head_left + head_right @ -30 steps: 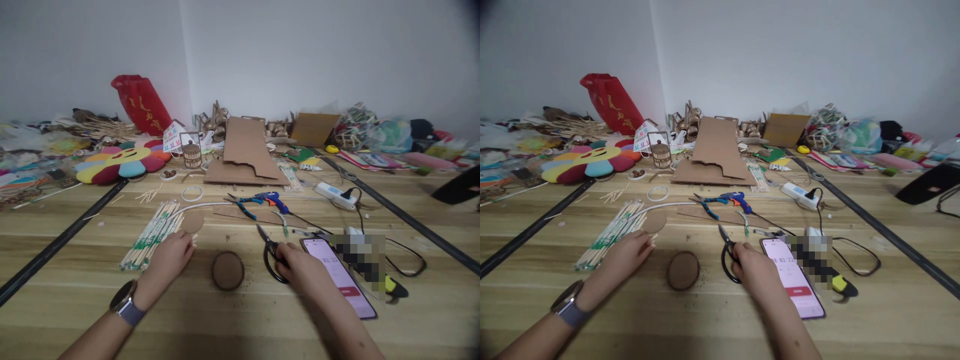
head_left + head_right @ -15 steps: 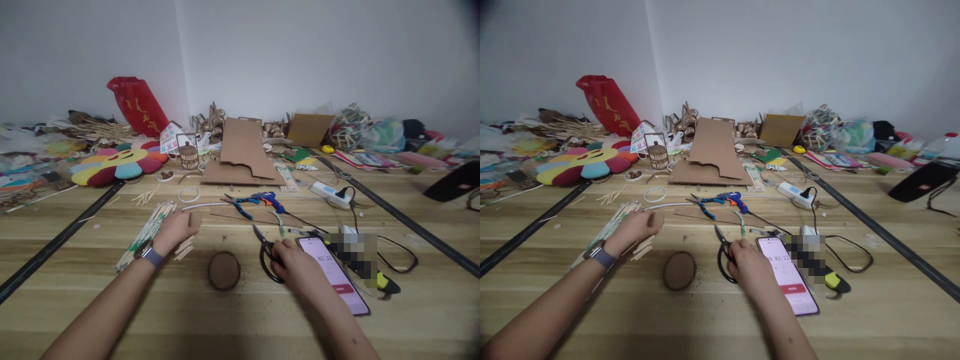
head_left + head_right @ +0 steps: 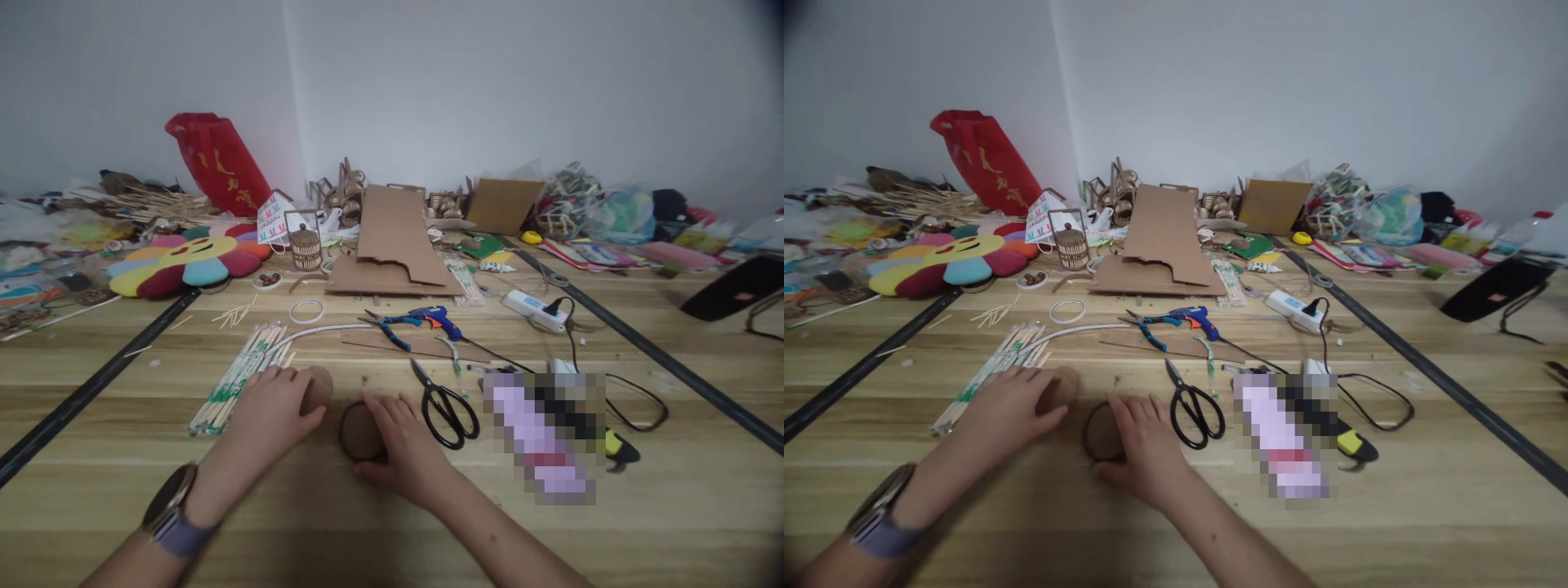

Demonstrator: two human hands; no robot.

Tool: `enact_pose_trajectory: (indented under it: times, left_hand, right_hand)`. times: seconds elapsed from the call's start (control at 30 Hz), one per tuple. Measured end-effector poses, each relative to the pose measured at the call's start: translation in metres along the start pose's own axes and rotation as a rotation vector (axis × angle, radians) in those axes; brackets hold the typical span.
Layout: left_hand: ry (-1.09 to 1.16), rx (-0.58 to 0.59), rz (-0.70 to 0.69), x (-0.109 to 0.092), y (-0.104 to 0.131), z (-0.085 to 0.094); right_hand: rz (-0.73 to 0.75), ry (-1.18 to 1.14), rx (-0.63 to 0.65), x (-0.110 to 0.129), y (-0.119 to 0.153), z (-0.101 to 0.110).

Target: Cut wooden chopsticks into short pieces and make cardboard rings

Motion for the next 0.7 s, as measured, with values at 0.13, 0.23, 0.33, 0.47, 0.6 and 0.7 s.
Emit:
enact_pose_trajectory:
  times: [0.13, 0.23, 0.33, 0.47, 0.6, 0.7]
  left_hand:
    - [0.126, 0.093, -0.099, -0.015, 0.029, -0.007]
    - [0.233, 0.125, -0.241, -0.045, 0.045, -0.016]
    - [0.256, 0.136, -0.342, -0.073, 0.053, -0.027]
    - [0.233, 0.096, -0.423, -0.082, 0.046, -0.028]
    - [0.164, -0.029, -0.254, -0.035, 0.006, -0.014]
    - [-0.013, -0.133, 0.029, 0.024, -0.034, -0.011]
  right_hand:
    - [-0.030, 0.010, -0.117, -0.014, -0.005, 0.021]
    - [-0.144, 0.086, -0.244, -0.033, -0.008, 0.049]
    - [-0.186, 0.145, -0.223, -0.040, -0.016, 0.060]
    - [-0.148, 0.228, -0.158, -0.039, -0.029, 0.051]
    - [-0.165, 0.275, -0.109, -0.039, -0.033, 0.040]
    - [-0.171, 0.252, -0.130, -0.034, -0.029, 0.044]
Point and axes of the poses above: each hand's wrist, its own y-axis away from the middle knuckle, its own z-axis out of the back of the hand, x = y × z, the point moved 8 cm from there along -y, towards the middle knuckle
